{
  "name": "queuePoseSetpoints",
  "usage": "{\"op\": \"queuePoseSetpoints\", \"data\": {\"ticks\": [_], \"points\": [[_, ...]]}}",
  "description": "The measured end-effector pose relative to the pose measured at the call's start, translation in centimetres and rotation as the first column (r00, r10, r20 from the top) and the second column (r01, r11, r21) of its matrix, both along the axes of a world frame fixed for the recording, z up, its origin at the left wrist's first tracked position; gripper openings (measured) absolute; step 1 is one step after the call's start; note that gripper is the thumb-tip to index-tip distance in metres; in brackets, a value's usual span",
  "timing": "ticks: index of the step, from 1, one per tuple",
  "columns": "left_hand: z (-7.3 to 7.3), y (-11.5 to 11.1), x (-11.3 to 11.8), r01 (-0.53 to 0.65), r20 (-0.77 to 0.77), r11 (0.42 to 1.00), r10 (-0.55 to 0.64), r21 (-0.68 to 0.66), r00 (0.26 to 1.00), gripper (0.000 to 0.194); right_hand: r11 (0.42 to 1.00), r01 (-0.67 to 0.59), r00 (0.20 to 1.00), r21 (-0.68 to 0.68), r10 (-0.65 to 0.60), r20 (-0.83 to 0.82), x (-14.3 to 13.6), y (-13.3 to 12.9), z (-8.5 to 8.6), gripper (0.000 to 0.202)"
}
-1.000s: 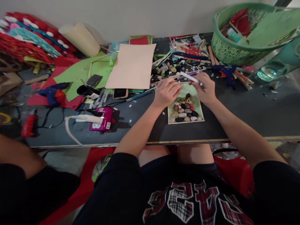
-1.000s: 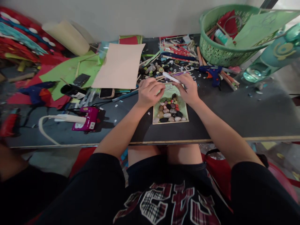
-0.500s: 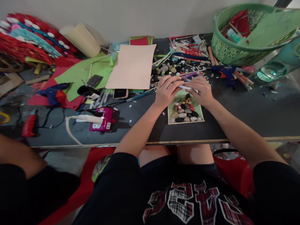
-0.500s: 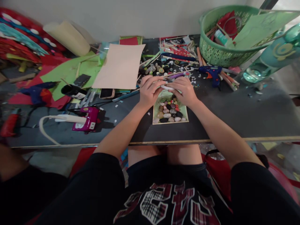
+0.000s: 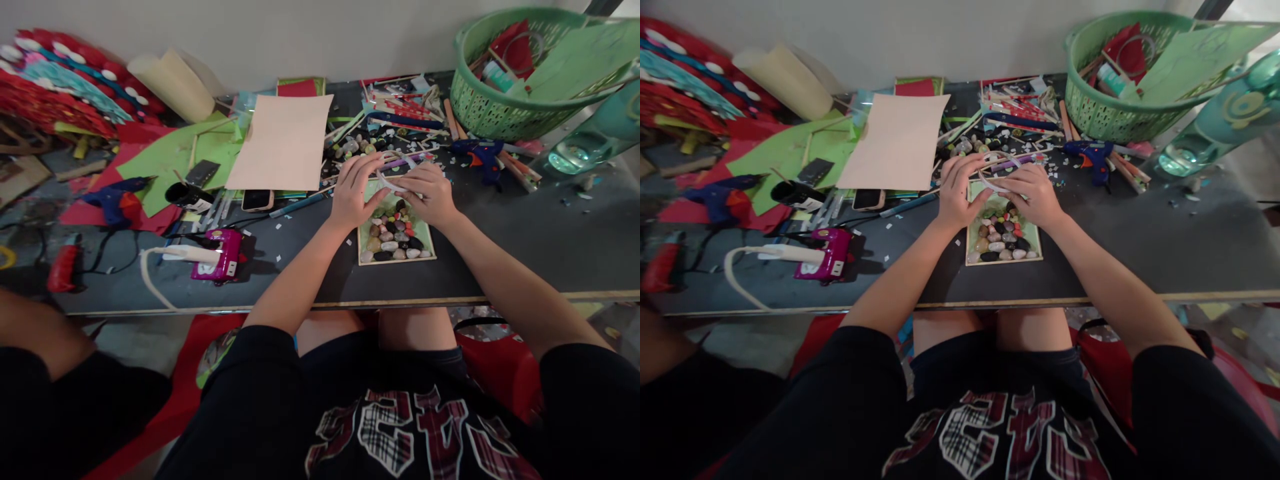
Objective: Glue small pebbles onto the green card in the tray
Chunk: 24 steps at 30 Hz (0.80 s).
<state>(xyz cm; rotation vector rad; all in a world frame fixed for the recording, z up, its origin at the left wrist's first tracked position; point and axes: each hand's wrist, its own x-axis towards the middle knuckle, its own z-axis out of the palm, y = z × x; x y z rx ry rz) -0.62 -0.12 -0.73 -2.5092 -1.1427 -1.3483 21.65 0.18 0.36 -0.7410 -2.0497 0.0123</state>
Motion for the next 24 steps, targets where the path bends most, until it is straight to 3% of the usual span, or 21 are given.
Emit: {"op": "queuePoseSetpoints", "data": {"ticks": [5,9,13,21,24], "points": [[-0.06,0.01,0.13,0.055,0.059,0.995,-0.050,-0.089,0.997,0.080,0.999,-0.021,1.000,0.030,0.021,-0.009,0.02,0.29,-0.50,0.030],[-0.14,-0.04,0.03,0.066,0.019,0.989,-0.064,-0.130,0.998,0.072,1.000,0.006,1.000,0.016,-0.006,0.026,-0.01,0.40,-0.61,0.036],[-0.21,-0.13,0.05,0.062,-0.003,0.992,-0.063,-0.112,0.998,0.070,1.000,0.026,0.998,0.007,-0.027,0.050,-0.04,0.33,-0.43,0.044],[0.09,-0.28,0.08,0.108,-0.020,0.994,-0.109,-0.035,0.994,0.067,1.000,0.014,0.998,0.013,-0.014,0.059,0.17,0.43,-0.47,0.035],[0.06,-0.26,0.07,0.102,-0.027,0.994,-0.103,-0.038,0.994,0.064,0.997,0.009,0.999,0.072,-0.011,0.030,0.11,0.42,-0.47,0.034]]}}
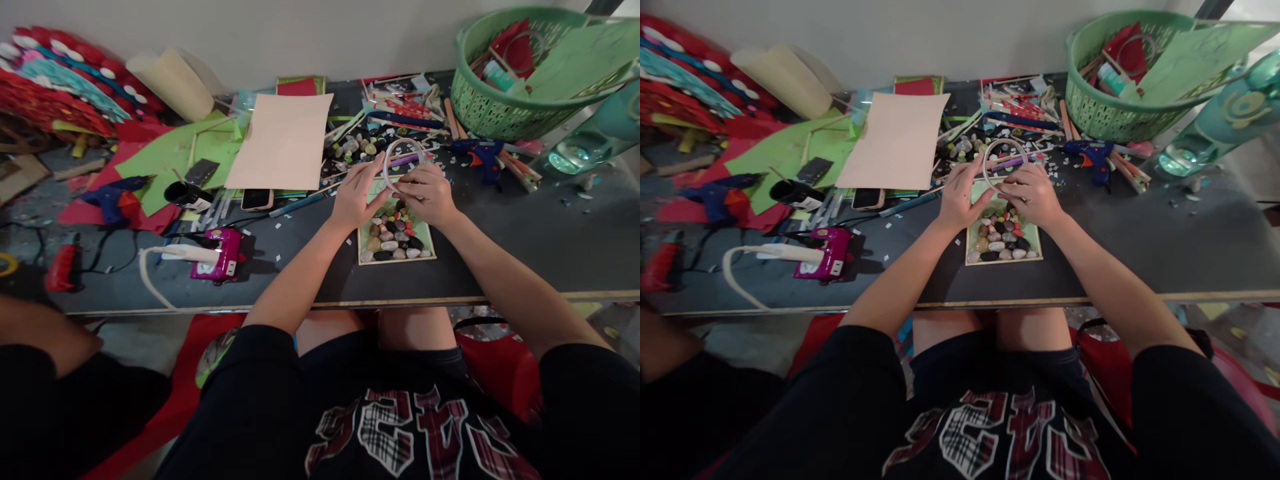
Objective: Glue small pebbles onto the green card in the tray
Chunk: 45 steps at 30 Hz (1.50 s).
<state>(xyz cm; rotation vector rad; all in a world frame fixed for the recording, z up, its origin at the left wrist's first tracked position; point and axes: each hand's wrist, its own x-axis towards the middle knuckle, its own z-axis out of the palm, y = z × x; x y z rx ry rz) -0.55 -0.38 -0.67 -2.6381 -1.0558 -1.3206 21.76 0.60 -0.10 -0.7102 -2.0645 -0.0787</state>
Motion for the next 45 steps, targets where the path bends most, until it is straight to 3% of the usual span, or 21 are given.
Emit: {"op": "queuePoseSetpoints", "data": {"ticks": [5,14,21,29,36,45], "points": [[-0.5,0.2,-0.1,-0.022,-0.002,1.000,0.022,0.010,1.000,0.061,1.000,0.028,0.998,0.012,-0.029,0.052,-0.1,-0.2,0.2,0.041],[-0.5,0.4,-0.1,0.057,0.024,0.998,-0.058,0.037,0.998,0.059,0.996,0.069,0.994,0.051,-0.073,0.075,0.1,-0.3,0.3,0.044],[-0.4,0.5,0.0,0.075,0.023,0.994,-0.073,-0.085,0.997,0.067,1.000,0.007,1.000,0.023,-0.008,0.026,0.1,0.0,0.0,0.044],[-0.4,0.7,0.1,0.037,0.108,0.984,-0.018,-0.174,0.994,0.078,0.994,-0.035,0.999,-0.099,0.039,0.038,0.0,-1.1,1.0,0.042],[-0.1,0.5,0.1,0.030,0.146,0.974,0.004,-0.226,0.989,0.079,0.994,-0.084,0.996,-0.069,0.086,0.028,-0.2,-1.1,1.1,0.031],[0.1,0.3,0.1,0.057,0.135,0.965,-0.022,-0.257,0.991,0.096,0.982,-0.188,0.982,-0.001,0.188,0.019,-0.3,-1.0,1.3,0.024]]}}
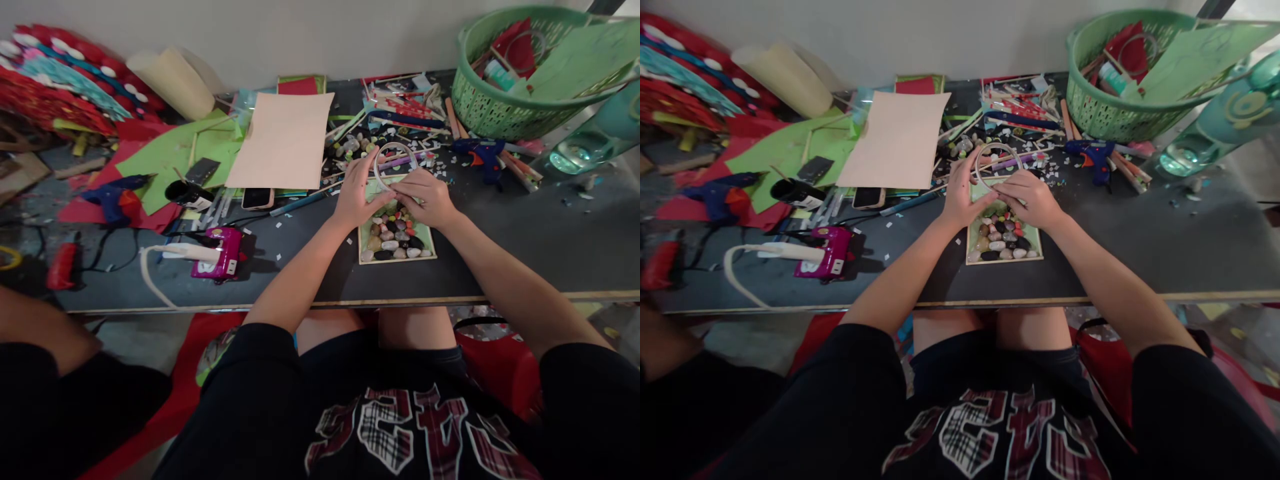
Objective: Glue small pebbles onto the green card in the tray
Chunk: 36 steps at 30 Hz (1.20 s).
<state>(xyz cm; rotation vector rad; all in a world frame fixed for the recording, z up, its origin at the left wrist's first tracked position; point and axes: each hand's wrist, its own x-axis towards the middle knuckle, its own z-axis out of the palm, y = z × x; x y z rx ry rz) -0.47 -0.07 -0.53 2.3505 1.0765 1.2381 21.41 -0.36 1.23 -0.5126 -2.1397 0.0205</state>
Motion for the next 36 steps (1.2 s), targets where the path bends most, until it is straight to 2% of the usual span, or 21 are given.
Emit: {"op": "queuePoseSetpoints", "data": {"ticks": [5,13,16,19,21,24,26,31,36], "points": [[-0.5,0.3,-0.2,0.004,-0.006,1.000,-0.004,0.002,1.000,0.104,0.996,-0.076,0.997,0.052,0.076,0.002,-0.1,0.0,0.2,0.021],[-1.0,0.6,-0.3,0.005,0.036,1.000,-0.005,0.007,0.999,0.106,0.990,-0.139,0.990,-0.023,0.139,0.032,0.1,0.3,0.0,0.026],[-0.7,0.3,-0.3,-0.041,0.070,0.999,0.043,-0.034,0.997,0.108,0.995,-0.093,0.995,-0.048,0.095,0.035,0.2,0.2,-0.1,0.027],[-0.4,0.2,-0.3,-0.060,0.110,0.995,0.069,-0.082,0.992,0.104,0.996,0.014,0.999,-0.089,-0.009,0.052,0.4,0.1,0.1,0.042],[-0.3,0.2,-0.3,-0.052,0.147,0.993,0.067,-0.108,0.987,0.100,0.990,0.084,0.996,-0.116,-0.078,0.048,0.5,0.0,0.3,0.054],[-0.3,0.2,-0.3,0.004,0.216,0.989,0.029,-0.150,0.976,0.096,0.979,0.159,0.987,-0.126,-0.156,0.028,0.7,0.0,0.5,0.061],[-0.3,0.2,-0.2,0.055,0.268,0.982,-0.005,-0.180,0.963,0.093,0.978,0.166,0.986,-0.125,-0.166,0.012,0.7,0.0,0.6,0.061],[-0.4,0.1,-0.1,0.107,0.341,0.974,-0.034,-0.199,0.939,0.088,0.987,0.078,0.997,-0.142,-0.078,0.003,0.5,-0.3,0.7,0.050],[-1.5,1.0,0.3,0.177,0.417,0.943,-0.046,-0.282,0.908,0.091,0.976,0.093,0.996,-0.197,-0.091,0.019,0.3,-0.5,0.8,0.047]]}}
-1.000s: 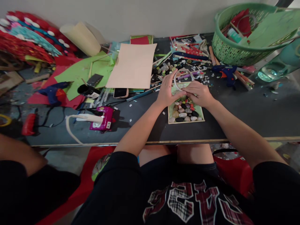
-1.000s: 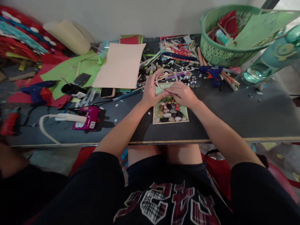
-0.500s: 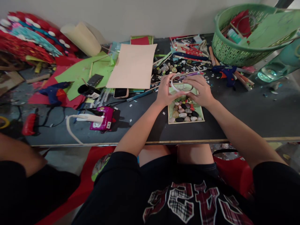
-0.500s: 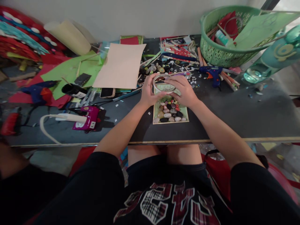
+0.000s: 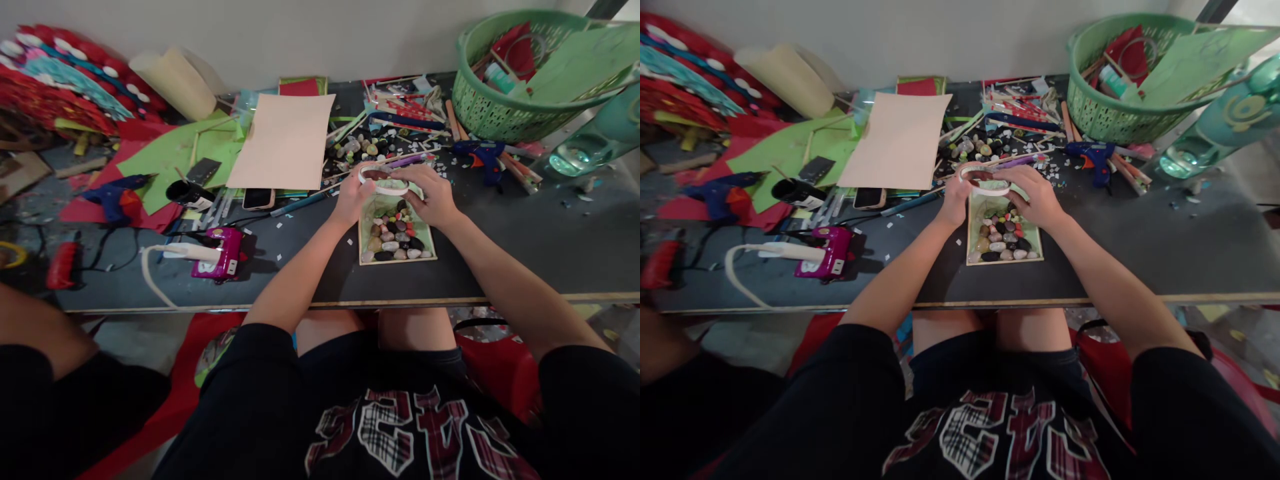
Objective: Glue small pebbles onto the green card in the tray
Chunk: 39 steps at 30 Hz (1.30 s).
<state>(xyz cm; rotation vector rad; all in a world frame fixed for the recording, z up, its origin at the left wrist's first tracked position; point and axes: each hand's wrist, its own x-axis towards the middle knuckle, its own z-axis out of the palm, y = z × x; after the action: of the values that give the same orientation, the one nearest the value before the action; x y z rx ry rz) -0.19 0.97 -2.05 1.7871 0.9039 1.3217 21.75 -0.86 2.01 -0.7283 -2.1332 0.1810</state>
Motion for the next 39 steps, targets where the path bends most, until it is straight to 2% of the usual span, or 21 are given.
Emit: {"op": "queuePoseSetpoints", "data": {"ticks": [4,7,11,14,18,21,23,25,27,29,34,36,39], "points": [[-0.9,0.9,0.3,0.095,0.056,0.990,-0.089,-0.104,0.994,0.099,0.997,0.019,0.999,0.081,-0.015,-0.041,-0.1,0.0,-0.2,0.039],[-0.5,0.7,0.3,0.093,0.066,0.988,-0.085,-0.119,0.994,0.093,0.989,0.051,0.998,0.137,-0.045,-0.048,-0.1,0.1,-0.4,0.038],[1.0,-0.3,0.0,-0.040,0.009,0.999,0.040,-0.029,0.999,0.082,0.986,0.096,0.995,0.140,-0.095,-0.014,0.0,0.1,-0.7,0.041],[1.7,-0.9,-0.2,-0.113,-0.107,0.990,0.122,0.079,0.987,0.076,0.977,0.108,0.994,0.185,-0.111,0.009,-0.1,0.2,-1.0,0.039],[1.7,-1.3,-0.1,-0.117,-0.278,0.973,0.171,0.200,0.945,0.070,0.971,0.103,0.994,0.216,-0.111,0.026,-0.1,0.4,-1.3,0.034],[1.2,-1.0,0.2,-0.106,-0.302,0.968,0.173,0.226,0.937,0.067,0.977,0.124,0.990,0.171,-0.133,0.046,0.0,0.6,-1.5,0.035],[1.0,-0.6,0.2,-0.095,-0.227,0.983,0.130,0.157,0.965,0.063,0.979,0.140,0.987,0.148,-0.149,0.051,0.1,0.7,-1.6,0.036],[1.0,-0.1,-0.2,-0.019,-0.084,1.000,0.018,-0.008,0.996,0.061,0.977,0.162,0.984,0.138,-0.170,0.053,0.1,0.6,-1.5,0.036],[1.4,0.3,-0.8,0.135,0.070,0.971,-0.123,-0.200,0.990,0.061,0.972,0.186,0.979,0.143,-0.196,0.057,0.1,0.6,-1.4,0.036],[2.0,0.3,-1.5,0.225,0.176,0.929,-0.179,-0.294,0.968,0.060,0.967,0.201,0.975,0.157,-0.212,0.064,0.0,0.5,-1.3,0.036],[2.8,-0.1,-2.0,0.145,0.178,0.947,-0.096,-0.287,0.979,0.062,0.964,0.192,0.975,0.185,-0.209,0.075,-0.1,0.4,-1.2,0.032],[2.5,0.0,-2.0,0.122,0.140,0.956,-0.087,-0.268,0.986,0.059,0.961,0.184,0.976,0.205,-0.203,0.075,-0.1,0.4,-1.2,0.031],[1.9,0.3,-2.1,0.152,0.092,0.965,-0.135,-0.212,0.986,0.056,0.961,0.189,0.972,0.202,-0.213,0.102,-0.1,0.3,-1.2,0.032]]}}
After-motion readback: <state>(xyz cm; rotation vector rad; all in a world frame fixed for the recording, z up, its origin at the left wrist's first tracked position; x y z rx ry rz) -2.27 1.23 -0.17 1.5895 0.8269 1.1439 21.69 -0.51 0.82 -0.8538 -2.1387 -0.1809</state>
